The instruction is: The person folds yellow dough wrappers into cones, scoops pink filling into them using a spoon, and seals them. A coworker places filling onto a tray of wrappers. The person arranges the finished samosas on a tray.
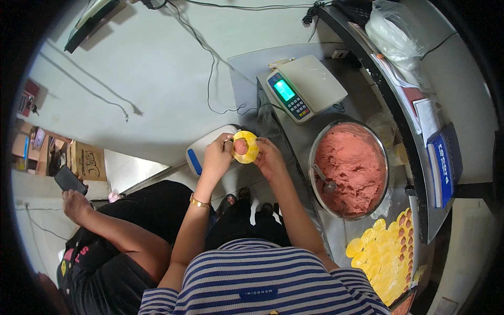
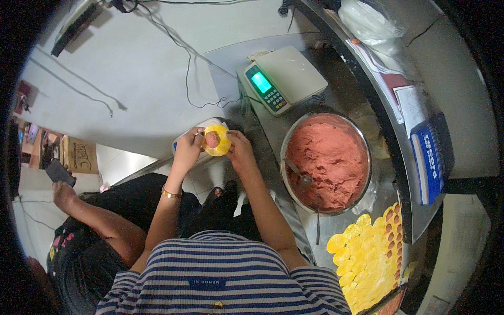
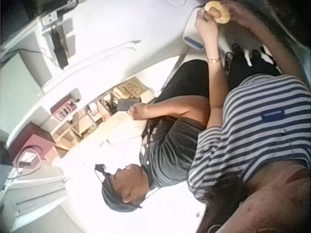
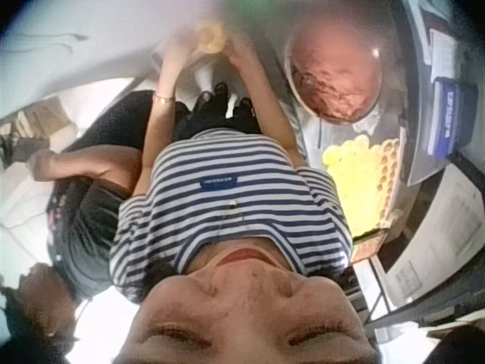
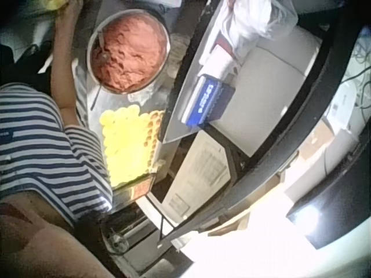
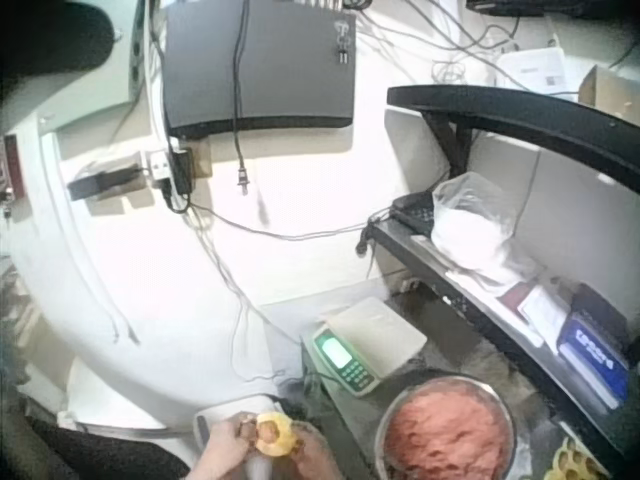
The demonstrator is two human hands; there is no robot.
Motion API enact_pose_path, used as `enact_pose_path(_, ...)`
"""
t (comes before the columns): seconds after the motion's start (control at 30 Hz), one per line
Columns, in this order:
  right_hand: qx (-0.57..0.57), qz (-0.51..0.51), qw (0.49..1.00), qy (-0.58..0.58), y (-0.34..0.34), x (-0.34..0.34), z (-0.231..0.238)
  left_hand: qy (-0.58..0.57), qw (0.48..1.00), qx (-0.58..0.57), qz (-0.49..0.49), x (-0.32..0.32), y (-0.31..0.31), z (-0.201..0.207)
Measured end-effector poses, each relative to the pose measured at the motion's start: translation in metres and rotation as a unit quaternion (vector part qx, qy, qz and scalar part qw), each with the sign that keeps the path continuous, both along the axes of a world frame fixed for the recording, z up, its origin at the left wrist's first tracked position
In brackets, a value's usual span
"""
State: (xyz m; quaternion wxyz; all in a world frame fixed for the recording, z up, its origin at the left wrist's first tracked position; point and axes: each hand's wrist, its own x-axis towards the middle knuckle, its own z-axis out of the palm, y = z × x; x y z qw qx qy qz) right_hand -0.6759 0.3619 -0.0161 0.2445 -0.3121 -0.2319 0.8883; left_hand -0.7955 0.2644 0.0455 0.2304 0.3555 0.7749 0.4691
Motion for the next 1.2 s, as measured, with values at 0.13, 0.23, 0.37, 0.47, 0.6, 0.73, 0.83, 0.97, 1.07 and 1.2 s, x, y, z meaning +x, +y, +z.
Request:
enact_pose_path(0.13, 0.026, -0.006, 0.999, -0.035, -0.008, -0.009, 0.004, 0.102, 0.991, -0.086, -0.011, 0.005, -0.004, 0.013)
enact_pose_path(0.23, 0.029, 0.0, 0.999, -0.034, -0.012, -0.011, 0.003, 0.016, 0.998, -0.067, -0.001, 0.008, -0.005, 0.018)
enact_pose_path(0.37, 0.009, -0.01, 1.0, -0.018, -0.014, -0.012, 0.003, -0.102, 0.994, -0.031, 0.005, 0.009, -0.01, 0.014)
enact_pose_path(0.47, 0.019, -0.027, 0.999, -0.011, -0.005, -0.015, 0.01, -0.158, 0.987, 0.006, 0.039, 0.006, -0.012, 0.007)
enact_pose_path(0.6, 0.054, -0.046, 0.997, 0.035, 0.041, -0.024, 0.032, -0.197, 0.98, 0.002, 0.026, 0.003, -0.016, 0.003)
enact_pose_path(0.73, 0.099, -0.096, 0.99, 0.018, 0.126, -0.03, 0.065, -0.244, 0.97, -0.015, -0.011, 0.006, -0.02, -0.003)
enact_pose_path(0.83, 0.177, -0.073, 0.976, -0.103, 0.192, -0.023, 0.091, -0.265, 0.963, -0.032, -0.037, 0.01, -0.026, -0.011)
enact_pose_path(0.97, 0.222, -0.109, 0.946, -0.208, 0.243, -0.009, 0.093, -0.286, 0.956, -0.042, -0.05, 0.016, -0.039, -0.028)
enact_pose_path(1.07, 0.226, -0.105, 0.936, -0.248, 0.282, 0.002, 0.065, -0.275, 0.959, -0.053, -0.047, 0.016, -0.054, -0.042)
enact_pose_path(1.2, 0.312, -0.088, 0.863, -0.389, 0.322, -0.001, 0.021, -0.29, 0.955, -0.064, -0.018, 0.007, -0.08, -0.059)
